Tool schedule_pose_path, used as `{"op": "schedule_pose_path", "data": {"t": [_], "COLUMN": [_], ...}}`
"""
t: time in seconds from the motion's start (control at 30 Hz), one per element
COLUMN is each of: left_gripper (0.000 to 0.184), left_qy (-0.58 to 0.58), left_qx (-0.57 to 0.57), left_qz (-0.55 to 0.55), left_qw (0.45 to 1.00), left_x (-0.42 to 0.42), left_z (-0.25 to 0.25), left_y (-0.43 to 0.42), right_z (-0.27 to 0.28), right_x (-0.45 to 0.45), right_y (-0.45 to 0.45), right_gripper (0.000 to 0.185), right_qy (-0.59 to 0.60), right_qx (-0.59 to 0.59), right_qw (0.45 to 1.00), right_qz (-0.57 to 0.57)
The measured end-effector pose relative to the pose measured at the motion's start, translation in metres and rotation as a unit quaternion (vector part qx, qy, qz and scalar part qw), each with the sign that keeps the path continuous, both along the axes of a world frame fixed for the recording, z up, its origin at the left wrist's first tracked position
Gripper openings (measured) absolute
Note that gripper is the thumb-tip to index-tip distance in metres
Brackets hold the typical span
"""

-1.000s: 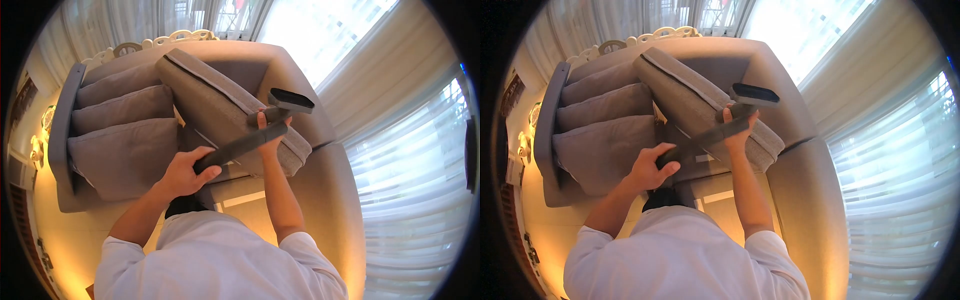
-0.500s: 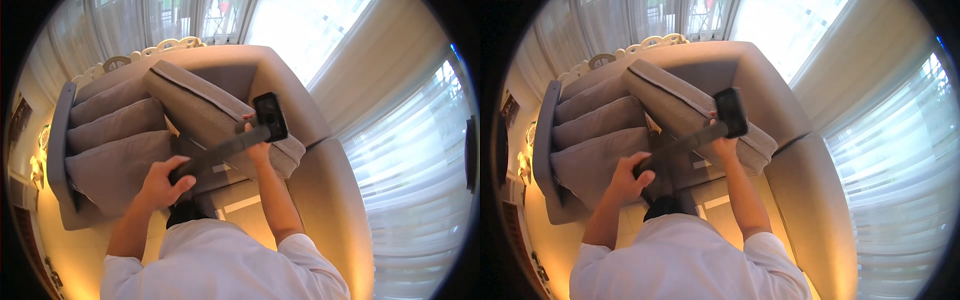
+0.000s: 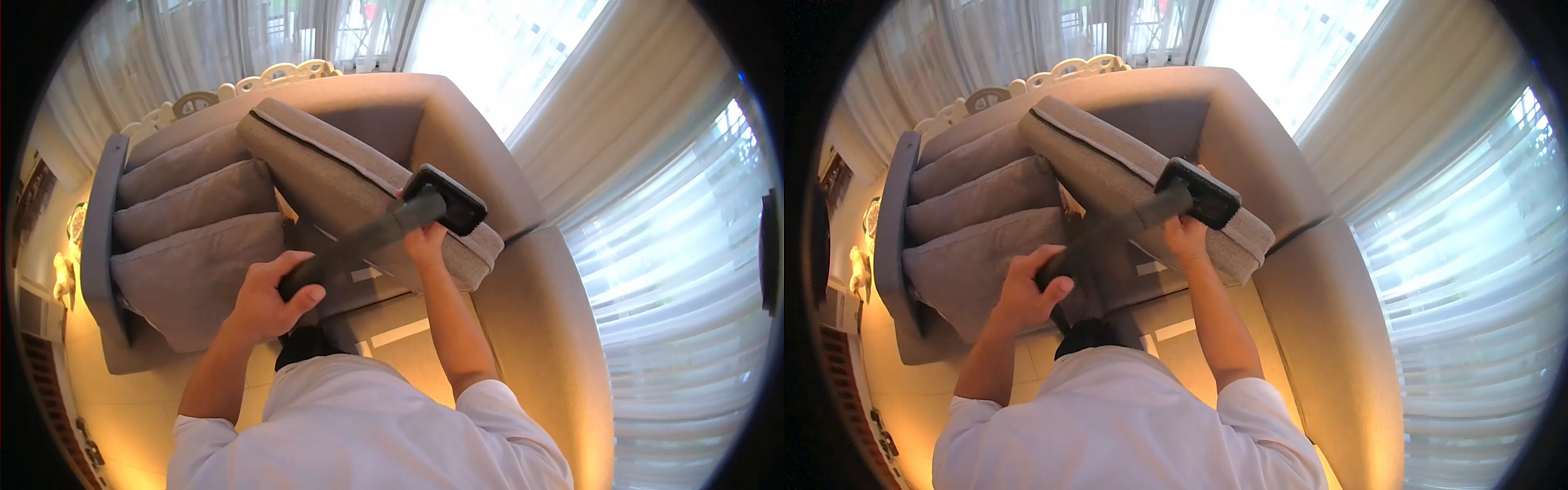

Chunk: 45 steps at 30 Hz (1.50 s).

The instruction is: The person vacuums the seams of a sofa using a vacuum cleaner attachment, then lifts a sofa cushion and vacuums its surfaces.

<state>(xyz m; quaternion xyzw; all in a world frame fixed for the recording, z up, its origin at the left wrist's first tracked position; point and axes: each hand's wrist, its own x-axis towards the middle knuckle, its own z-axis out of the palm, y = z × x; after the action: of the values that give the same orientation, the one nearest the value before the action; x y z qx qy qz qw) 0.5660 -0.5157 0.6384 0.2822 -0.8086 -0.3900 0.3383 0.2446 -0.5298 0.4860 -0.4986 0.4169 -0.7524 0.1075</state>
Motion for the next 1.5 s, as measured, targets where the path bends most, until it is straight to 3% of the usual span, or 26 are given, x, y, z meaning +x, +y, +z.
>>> {"op": "schedule_pose_path", "data": {"t": [0.1,0.2,0.3,0.33,0.37,0.43,0.47,0.57,0.63,0.73,0.8,0.93,1.03,1.13,1.17,1.2,1.23,1.3,1.33,1.37,1.4,1.43,1.5], "left_gripper": [0.04,0.04,0.041,0.042,0.043,0.043,0.044,0.044,0.045,0.047,0.046,0.043,0.037,0.028,0.024,0.021,0.021,0.019,0.019,0.019,0.019,0.021,0.026], "left_qy": [0.001,-0.004,0.023,-0.021,-0.064,-0.072,-0.077,-0.077,-0.082,-0.068,-0.024,-0.113,-0.096,-0.092,-0.036,0.018,0.011,0.133,0.113,0.104,0.038,-0.03,-0.061], "left_qx": [-0.024,0.042,0.021,0.04,0.059,0.024,-0.013,0.043,0.045,-0.036,-0.209,-0.225,-0.135,-0.058,0.178,0.404,0.408,0.594,0.555,0.556,0.295,-0.004,-0.184], "left_qz": [0.011,0.002,-0.004,0.032,0.067,0.053,0.04,0.015,0.01,0.048,0.056,0.087,0.063,-0.005,-0.095,-0.18,-0.19,-0.272,-0.257,-0.264,-0.122,0.029,0.055], "left_qw": [1.0,0.999,1.0,0.998,0.994,0.996,0.996,0.996,0.996,0.996,0.976,0.964,0.984,0.994,0.979,0.897,0.893,0.745,0.783,0.781,0.947,0.999,0.979], "left_x": [0.0,0.003,0.001,0.001,0.0,-0.004,-0.006,-0.011,-0.019,-0.029,-0.039,-0.087,-0.127,-0.133,-0.135,-0.139,-0.14,-0.141,-0.145,-0.146,-0.147,-0.147,-0.132], "left_z": [-0.008,-0.016,-0.024,-0.027,-0.032,-0.055,-0.064,-0.071,-0.073,-0.086,-0.095,-0.099,-0.115,-0.133,-0.141,-0.147,-0.151,-0.16,-0.159,-0.157,-0.136,-0.126,-0.134], "left_y": [-0.002,-0.004,-0.003,-0.006,-0.008,-0.004,-0.002,0.012,0.016,0.017,0.02,0.037,0.033,0.018,0.015,0.013,0.014,0.013,0.014,0.015,0.018,0.019,-0.004], "right_z": [0.022,0.017,0.038,0.055,0.059,0.067,0.072,0.054,0.059,0.059,0.06,0.056,0.058,0.051,0.048,0.046,0.045,0.043,0.051,0.059,0.084,0.095,0.083], "right_x": [0.015,0.009,0.009,0.009,0.005,-0.003,-0.005,-0.024,-0.02,-0.018,-0.013,0.001,-0.001,-0.007,-0.009,-0.01,-0.011,-0.011,-0.008,-0.007,0.002,0.007,-0.003], "right_y": [0.01,0.006,0.011,0.015,0.018,0.025,0.026,0.021,0.025,0.026,0.028,0.036,0.037,0.037,0.036,0.034,0.035,0.035,0.033,0.032,0.035,0.035,0.033], "right_gripper": [0.044,0.043,0.043,0.04,0.04,0.028,0.024,0.02,0.016,0.014,0.016,0.016,0.018,0.021,0.021,0.021,0.022,0.02,0.019,0.019,0.019,0.021,0.026], "right_qy": [-0.075,-0.119,-0.208,-0.254,-0.256,-0.447,-0.497,-0.544,-0.54,-0.531,-0.522,-0.529,-0.549,-0.507,-0.505,-0.485,-0.467,-0.461,-0.453,-0.454,-0.518,-0.58,-0.545], "right_qx": [0.029,0.032,0.014,-0.029,-0.03,-0.054,-0.057,-0.089,-0.082,-0.067,-0.051,-0.031,-0.068,-0.072,-0.075,-0.087,-0.1,-0.09,-0.075,-0.083,-0.029,0.025,0.033], "right_qw": [0.997,0.989,0.977,0.957,0.956,0.852,0.828,0.786,0.793,0.801,0.811,0.785,0.756,0.786,0.789,0.79,0.79,0.798,0.801,0.804,0.808,0.794,0.808], "right_qz": [0.021,0.079,0.043,0.14,0.138,0.267,0.253,0.281,0.271,0.267,0.26,0.321,0.349,0.346,0.341,0.365,0.384,0.376,0.384,0.374,0.28,0.18,0.22]}}
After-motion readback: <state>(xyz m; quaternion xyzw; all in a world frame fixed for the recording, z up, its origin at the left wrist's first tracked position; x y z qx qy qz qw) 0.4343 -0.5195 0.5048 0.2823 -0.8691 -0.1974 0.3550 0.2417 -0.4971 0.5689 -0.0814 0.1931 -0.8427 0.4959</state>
